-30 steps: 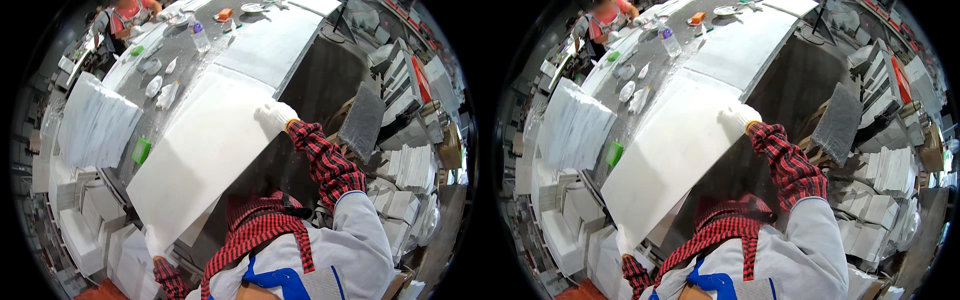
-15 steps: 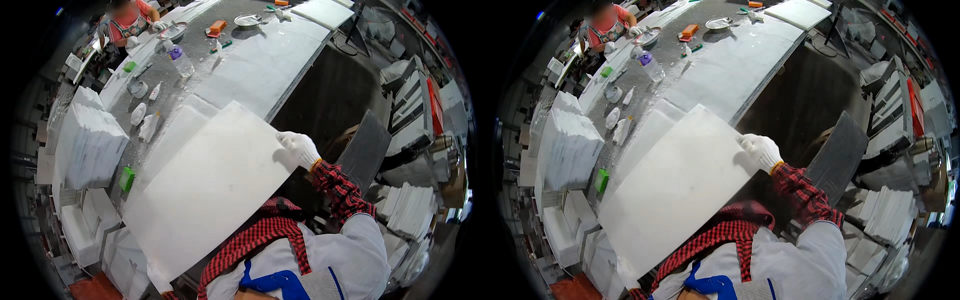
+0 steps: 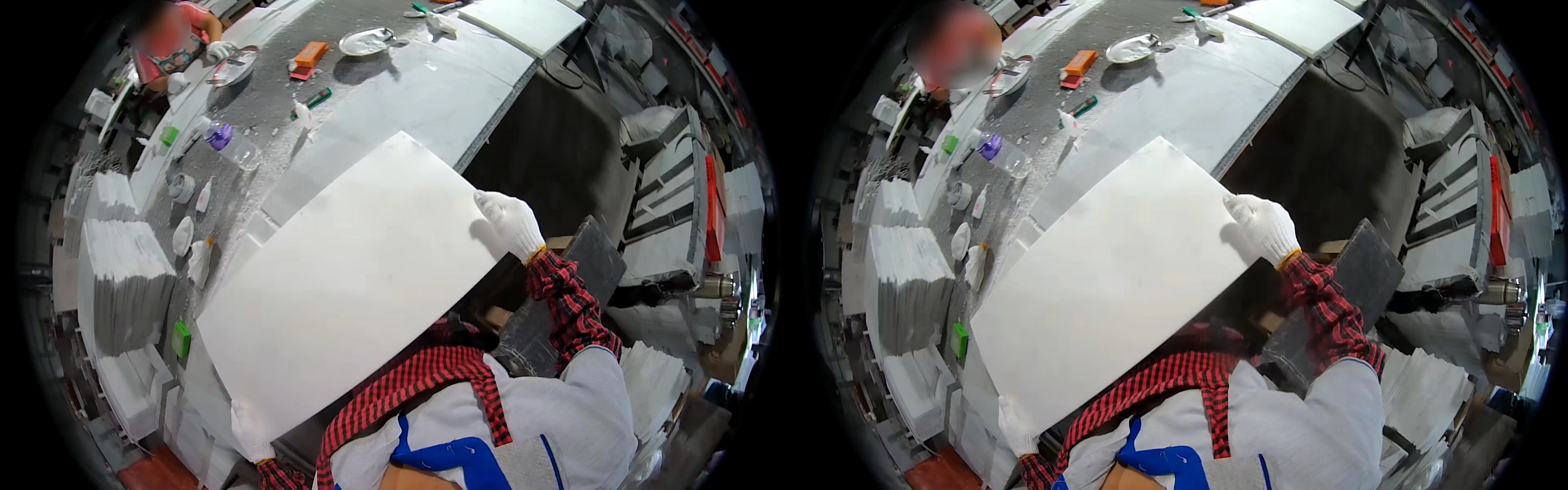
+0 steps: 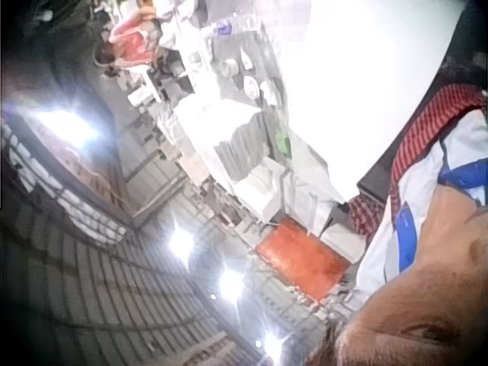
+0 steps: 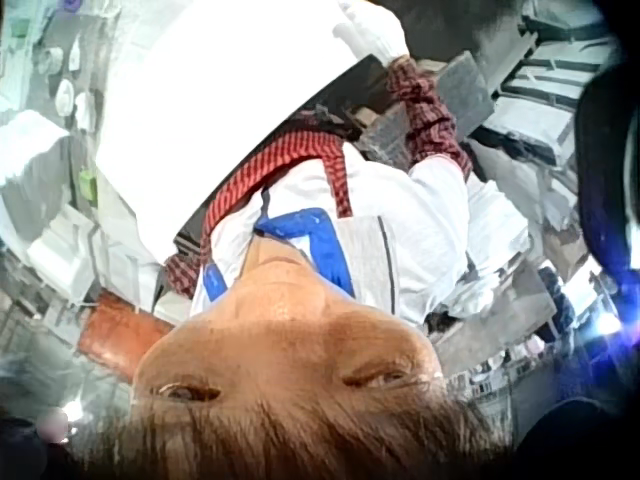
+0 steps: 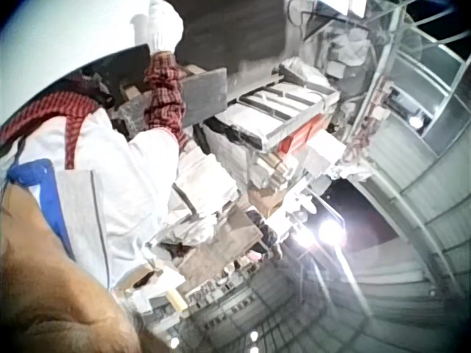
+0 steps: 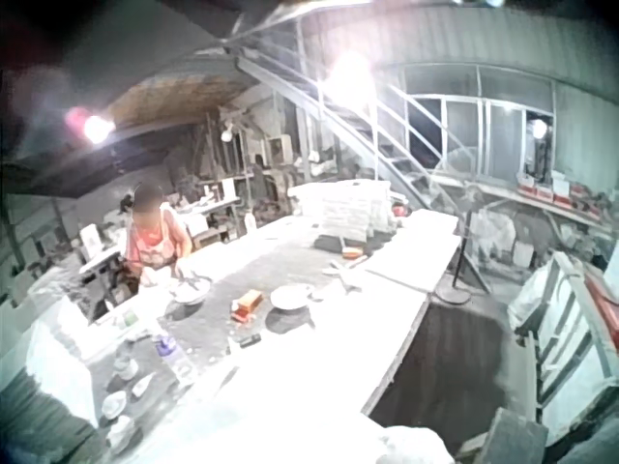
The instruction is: The person scrapes the surface of a white rectangular panel with a utility knife, then lifts and carries it to a nearby rack. The person returns to the workbench, places another panel on the surface, and continues scraping it with the knife.
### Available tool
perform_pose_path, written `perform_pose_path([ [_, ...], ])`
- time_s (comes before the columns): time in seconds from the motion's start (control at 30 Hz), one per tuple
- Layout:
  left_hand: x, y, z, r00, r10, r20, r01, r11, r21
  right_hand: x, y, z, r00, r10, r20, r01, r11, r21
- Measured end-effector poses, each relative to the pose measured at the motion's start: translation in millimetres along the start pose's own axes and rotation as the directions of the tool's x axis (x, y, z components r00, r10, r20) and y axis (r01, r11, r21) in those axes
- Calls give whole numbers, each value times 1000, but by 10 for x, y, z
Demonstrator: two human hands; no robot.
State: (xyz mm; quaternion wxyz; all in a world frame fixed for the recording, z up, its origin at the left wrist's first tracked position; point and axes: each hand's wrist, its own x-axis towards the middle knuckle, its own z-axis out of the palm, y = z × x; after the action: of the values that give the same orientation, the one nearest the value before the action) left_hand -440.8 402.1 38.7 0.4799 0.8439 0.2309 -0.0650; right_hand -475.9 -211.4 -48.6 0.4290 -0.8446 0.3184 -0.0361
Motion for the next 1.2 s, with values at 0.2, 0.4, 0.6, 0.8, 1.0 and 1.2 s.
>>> perform_pose_path([
  [0.2, 131, 751, 946, 999, 15, 36, -14, 999, -33, 478, 248, -459, 996, 36, -78, -25, 990, 139],
  [0.4, 189, 972, 1745, 999, 27, -30, -28, 998, -53, 1351, 413, -1008, 998, 44, -55, -43, 999, 9],
  [0.6, -112, 915, 2534, 988, 140, -58, -129, 978, 161, 2535, 679, -1530, 998, 6, 68, -11, 997, 73],
  [0.8, -382, 1459, 3560, 977, -163, -138, 156, 986, -64, 3446, 1017, -1830, 990, -116, 81, 109, 991, 80],
  [1.0, -457, 1334, 4003, 972, -111, -209, 116, 993, 12, 3907, 1203, -1863, 993, -18, 114, 7, 995, 95],
  [1.2, -473, 979, 4096, 962, -135, -238, 140, 990, 4, 3969, 1392, -1737, 983, -178, 41, 178, 984, -5],
])
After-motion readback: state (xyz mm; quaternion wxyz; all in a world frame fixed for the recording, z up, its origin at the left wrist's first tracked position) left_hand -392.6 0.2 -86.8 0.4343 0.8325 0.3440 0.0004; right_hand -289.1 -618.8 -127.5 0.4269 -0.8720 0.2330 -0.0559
